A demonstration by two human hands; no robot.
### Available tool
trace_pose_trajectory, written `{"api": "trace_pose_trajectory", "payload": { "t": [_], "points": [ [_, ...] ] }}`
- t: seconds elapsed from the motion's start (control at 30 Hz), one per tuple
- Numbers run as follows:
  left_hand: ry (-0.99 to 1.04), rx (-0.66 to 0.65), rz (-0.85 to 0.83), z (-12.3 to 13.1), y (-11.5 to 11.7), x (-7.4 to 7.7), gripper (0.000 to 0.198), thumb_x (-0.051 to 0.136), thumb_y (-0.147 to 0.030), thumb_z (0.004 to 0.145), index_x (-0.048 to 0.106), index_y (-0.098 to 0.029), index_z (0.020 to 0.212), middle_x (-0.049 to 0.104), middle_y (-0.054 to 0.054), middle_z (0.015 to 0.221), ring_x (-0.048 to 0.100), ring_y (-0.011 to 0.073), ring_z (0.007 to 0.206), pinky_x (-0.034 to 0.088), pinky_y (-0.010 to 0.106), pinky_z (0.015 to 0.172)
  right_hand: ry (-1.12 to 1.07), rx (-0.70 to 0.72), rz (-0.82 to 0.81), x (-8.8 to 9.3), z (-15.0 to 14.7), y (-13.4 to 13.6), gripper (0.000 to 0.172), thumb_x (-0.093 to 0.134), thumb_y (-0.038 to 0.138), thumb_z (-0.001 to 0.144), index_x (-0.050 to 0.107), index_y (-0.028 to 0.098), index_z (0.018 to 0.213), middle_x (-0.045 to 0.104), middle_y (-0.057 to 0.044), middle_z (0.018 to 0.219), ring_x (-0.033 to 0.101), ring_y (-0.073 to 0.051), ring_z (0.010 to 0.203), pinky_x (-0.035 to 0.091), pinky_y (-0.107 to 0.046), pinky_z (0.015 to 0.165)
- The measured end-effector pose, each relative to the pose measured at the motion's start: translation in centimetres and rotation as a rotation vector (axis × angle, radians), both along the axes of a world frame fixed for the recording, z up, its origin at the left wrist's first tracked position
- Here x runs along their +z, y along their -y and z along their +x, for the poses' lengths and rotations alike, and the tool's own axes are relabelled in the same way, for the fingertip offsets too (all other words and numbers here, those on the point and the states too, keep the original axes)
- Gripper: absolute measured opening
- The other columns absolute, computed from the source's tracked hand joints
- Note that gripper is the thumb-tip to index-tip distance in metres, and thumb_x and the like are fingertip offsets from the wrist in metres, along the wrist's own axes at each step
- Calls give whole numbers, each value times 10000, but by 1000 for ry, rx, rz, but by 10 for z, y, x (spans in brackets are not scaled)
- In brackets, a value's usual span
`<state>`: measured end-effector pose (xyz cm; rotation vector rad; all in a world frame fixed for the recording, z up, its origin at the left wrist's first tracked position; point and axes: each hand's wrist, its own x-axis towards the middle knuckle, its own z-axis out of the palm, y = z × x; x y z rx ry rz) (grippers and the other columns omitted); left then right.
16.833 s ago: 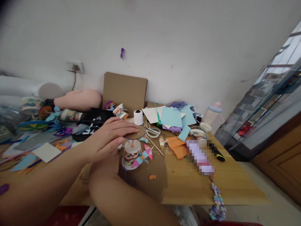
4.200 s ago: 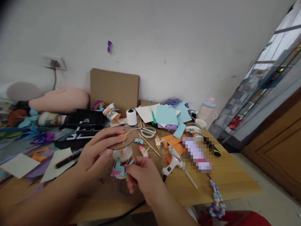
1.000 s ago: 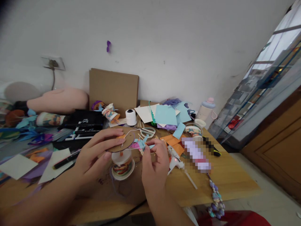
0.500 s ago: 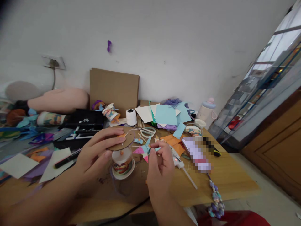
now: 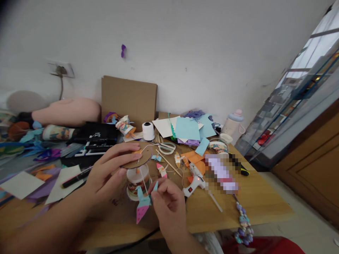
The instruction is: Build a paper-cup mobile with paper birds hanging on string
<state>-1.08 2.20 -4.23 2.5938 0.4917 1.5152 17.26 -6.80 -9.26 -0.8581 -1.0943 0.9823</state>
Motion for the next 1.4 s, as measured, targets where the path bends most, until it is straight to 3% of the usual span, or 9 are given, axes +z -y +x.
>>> {"api": "trace_pose_trajectory", "payload": {
  "t": [0.23, 0.47, 0.77, 1.0, 1.2, 1.4],
  "points": [
    [-4, -16, -1, 0, 0, -1, 392, 443, -174, 943, 567, -223, 1311, 561, 117, 1322, 531, 274, 1238, 454, 463, 1050, -258, 95, -194, 3, -13, -8, 245, 791, 305, 695, 560, 222, 688, 591, 32, 686, 527, -132, 611, 450, -268, 609],
    [-2, -3, 8, 0, 0, 0, 380, 431, -203, 958, 561, -235, 1313, 570, 118, 1318, 538, 275, 1232, 467, 468, 1038, -148, 103, -209, 12, -14, -13, 293, 822, 372, 661, 579, 222, 727, 576, 42, 658, 514, -117, 596, 442, -229, 572],
    [-10, -31, -12, 0, 0, -2, 387, 436, -182, 953, 559, -223, 1318, 548, 119, 1333, 517, 274, 1248, 442, 466, 1058, -48, -28, -264, 11, -2, -15, 289, 716, 471, 767, 591, 212, 762, 631, 26, 608, 556, -132, 563, 460, -243, 560],
    [27, -94, -37, -2, 0, -1, 406, 345, -254, 993, 564, -227, 1333, 545, 120, 1346, 515, 284, 1255, 430, 473, 1058, 82, -148, -92, 6, 3, -2, 190, 611, 393, 886, 614, 223, 801, 603, 28, 647, 547, -126, 590, 440, -222, 545],
    [107, -104, -98, 2, 3, -1, 445, 295, -381, 1011, 604, -226, 1292, 564, 122, 1321, 519, 305, 1239, 408, 500, 1057, 287, -274, 13, 8, 6, 1, 81, 576, 303, 925, 642, 260, 907, 625, 13, 814, 564, -137, 755, 455, -226, 671],
    [17, -130, -38, -1, -1, -1, 449, 291, -353, 1013, 548, -200, 1348, 523, 133, 1357, 497, 297, 1258, 394, 475, 1073, 271, -259, 75, 19, 7, -9, 68, 550, 280, 944, 616, 264, 935, 602, 10, 883, 554, -144, 825, 445, -247, 731]
  ]
}}
